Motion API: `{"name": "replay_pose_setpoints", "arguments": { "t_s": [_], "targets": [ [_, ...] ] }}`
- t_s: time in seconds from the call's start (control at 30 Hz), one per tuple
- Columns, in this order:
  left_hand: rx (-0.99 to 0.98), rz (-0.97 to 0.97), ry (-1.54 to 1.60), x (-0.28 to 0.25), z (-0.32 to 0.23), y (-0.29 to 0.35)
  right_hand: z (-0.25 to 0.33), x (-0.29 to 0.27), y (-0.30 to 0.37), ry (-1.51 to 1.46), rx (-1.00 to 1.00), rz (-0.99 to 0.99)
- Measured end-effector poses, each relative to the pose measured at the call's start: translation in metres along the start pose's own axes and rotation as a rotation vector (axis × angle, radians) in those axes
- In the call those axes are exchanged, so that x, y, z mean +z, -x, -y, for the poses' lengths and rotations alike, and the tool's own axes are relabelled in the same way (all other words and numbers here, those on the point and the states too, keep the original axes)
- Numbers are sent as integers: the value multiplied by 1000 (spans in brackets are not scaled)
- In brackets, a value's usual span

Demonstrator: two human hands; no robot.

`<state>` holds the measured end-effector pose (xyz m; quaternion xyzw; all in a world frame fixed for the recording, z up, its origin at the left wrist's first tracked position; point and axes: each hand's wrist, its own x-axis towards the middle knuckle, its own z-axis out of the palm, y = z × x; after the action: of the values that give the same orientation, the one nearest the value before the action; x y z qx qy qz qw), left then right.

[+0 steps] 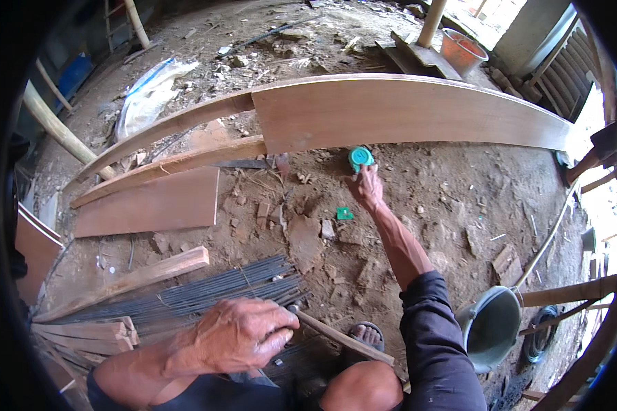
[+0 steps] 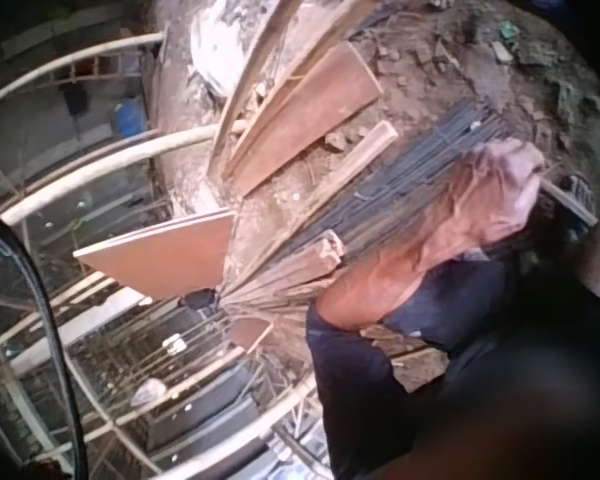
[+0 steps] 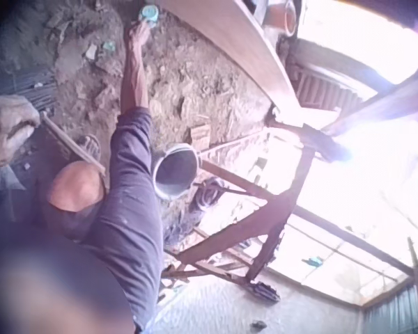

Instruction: The person is assembling a wooden structure by hammering nails into wooden planks. They measure and align the planks, then secure them with nails using a hammer.

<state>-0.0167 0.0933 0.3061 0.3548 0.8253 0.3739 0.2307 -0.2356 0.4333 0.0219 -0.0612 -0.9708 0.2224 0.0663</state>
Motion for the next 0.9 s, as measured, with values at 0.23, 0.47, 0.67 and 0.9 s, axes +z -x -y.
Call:
{"name": "replay_pose_setpoints", "arguments": {
  "t_s": [0.23, 0.47, 0.67, 0.9],
  "targets": [
    [-80, -8, 45, -18, 19, -6, -27, 36, -66, 116, 128, -151],
    [-157, 78, 60, -11, 49, -39, -35, 37, -87, 91, 132, 20],
    [-253, 167, 51, 17, 88, -64, -24, 8, -69, 298, -27, 252],
    [-178, 219, 37, 29, 105, -83, 8, -48, 130, -328, -246, 655]
  ]
}}
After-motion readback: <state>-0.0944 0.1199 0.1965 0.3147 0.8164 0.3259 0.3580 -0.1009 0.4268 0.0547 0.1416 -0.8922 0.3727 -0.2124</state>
